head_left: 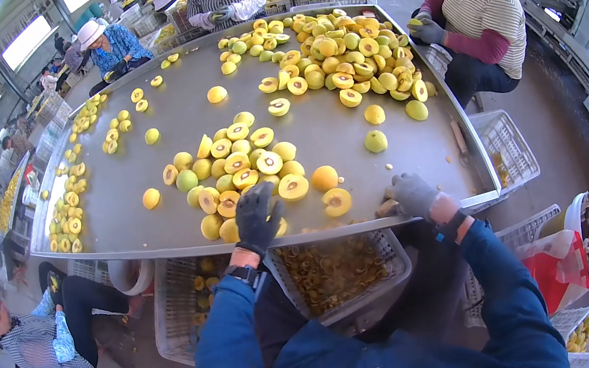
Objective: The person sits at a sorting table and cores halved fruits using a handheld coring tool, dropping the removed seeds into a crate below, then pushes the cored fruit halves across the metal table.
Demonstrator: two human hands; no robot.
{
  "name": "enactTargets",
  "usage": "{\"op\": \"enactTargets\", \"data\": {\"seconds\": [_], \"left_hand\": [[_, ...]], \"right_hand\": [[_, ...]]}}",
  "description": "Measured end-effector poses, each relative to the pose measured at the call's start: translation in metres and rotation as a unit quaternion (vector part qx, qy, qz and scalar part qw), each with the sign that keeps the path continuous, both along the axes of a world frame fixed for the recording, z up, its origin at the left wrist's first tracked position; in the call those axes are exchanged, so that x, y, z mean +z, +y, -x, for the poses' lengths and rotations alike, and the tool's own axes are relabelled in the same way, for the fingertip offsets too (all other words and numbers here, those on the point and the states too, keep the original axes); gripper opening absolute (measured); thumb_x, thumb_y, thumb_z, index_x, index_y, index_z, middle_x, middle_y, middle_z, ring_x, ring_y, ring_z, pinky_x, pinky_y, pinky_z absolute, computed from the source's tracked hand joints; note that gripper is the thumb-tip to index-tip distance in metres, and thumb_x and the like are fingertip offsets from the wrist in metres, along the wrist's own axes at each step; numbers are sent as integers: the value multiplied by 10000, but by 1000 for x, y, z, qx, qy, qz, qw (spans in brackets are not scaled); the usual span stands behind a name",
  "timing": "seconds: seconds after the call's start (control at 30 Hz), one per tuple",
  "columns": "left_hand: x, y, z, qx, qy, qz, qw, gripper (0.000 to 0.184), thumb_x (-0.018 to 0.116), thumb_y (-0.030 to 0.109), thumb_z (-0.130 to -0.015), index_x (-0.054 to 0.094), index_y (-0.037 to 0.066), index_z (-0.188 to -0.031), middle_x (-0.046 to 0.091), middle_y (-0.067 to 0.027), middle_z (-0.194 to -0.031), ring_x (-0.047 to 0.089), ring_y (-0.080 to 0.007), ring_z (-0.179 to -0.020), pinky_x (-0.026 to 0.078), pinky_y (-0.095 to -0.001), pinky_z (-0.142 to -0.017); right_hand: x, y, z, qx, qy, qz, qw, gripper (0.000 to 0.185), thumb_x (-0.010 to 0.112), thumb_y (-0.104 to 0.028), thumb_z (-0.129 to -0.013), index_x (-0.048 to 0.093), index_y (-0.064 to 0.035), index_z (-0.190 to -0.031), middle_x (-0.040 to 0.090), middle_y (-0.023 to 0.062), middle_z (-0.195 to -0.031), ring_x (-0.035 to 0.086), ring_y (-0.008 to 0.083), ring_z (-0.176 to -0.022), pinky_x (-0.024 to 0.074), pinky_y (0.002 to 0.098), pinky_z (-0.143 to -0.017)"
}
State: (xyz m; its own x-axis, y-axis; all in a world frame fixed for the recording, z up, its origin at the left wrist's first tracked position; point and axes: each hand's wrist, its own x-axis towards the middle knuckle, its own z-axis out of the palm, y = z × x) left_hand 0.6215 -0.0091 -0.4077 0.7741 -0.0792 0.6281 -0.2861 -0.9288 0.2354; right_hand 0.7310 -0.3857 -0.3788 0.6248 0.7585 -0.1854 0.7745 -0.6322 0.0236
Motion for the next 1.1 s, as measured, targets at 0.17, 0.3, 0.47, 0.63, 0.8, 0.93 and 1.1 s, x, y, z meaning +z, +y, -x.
{"op": "enactTargets", "data": {"seconds": [0.17, 0.3, 0.47, 0.63, 0.8, 0.93, 1.1], "left_hand": [[25, -94, -9, -43, -6, 168, 985, 452, 712, 196, -870, 581, 36, -1271, 638, -167, -1222, 612, -334, -1138, 479, -419, -984], [47, -141, 21, -78, 105, 322, 938, 484, 719, 154, -868, 566, 16, -1306, 635, -148, -1264, 616, -260, -1161, 497, -365, -968], [20, -165, 49, -119, 249, 501, 820, 382, 645, 112, -941, 583, -20, -1293, 677, -77, -1120, 631, -124, -981, 517, -268, -854], [39, -156, 79, -111, 301, 552, 769, 326, 623, 151, -970, 616, -17, -1250, 687, -57, -1041, 627, -96, -899, 524, -260, -800], [45, -121, 100, -84, 335, 338, 875, 324, 653, 211, -949, 646, 5, -1199, 716, -100, -1008, 677, -186, -861, 539, -325, -788], [55, -116, 111, -181, 289, 189, 921, 330, 682, 273, -913, 663, 24, -1129, 702, -159, -1024, 677, -332, -915, 533, -405, -815], [57, -123, 106, -225, 377, 247, 864, 288, 674, 274, -915, 667, 50, -1096, 694, -151, -1067, 677, -314, -954, 525, -423, -816]], "right_hand": [[18, 6, 6, -42, -2, -90, 995, 213, 689, -198, -817, 710, -118, -1014, 685, 121, -936, 661, 341, -902, 530, 408, -779], [38, 18, 50, -140, 210, -428, 868, 213, 703, -183, -862, 682, -54, -1031, 701, 108, -949, 676, 282, -863, 533, 353, -779], [59, 41, 93, -218, 487, -614, 582, 291, 667, -140, -922, 617, 33, -1150, 675, 59, -996, 629, 147, -877, 522, 308, -815], [59, 44, 113, -272, 468, -612, 577, 398, 685, -149, -905, 574, 13, -1250, 654, 89, -1092, 610, 159, -980, 508, 320, -876], [65, 36, 121, -83, -138, -463, 872, 548, 749, -178, -791, 562, -70, -1294, 630, 167, -1157, 628, 278, -1049, 469, 401, -980], [66, 41, 140, 121, -61, -249, 959, 551, 764, -246, -726, 587, -123, -1234, 664, 113, -1072, 649, 298, -988, 470, 424, -939], [34, 31, 160, 20, 130, -224, 966, 454, 782, -277, -751, 617, -140, -1151, 712, 72, -921, 701, 272, -841, 539, 381, -715]]}}
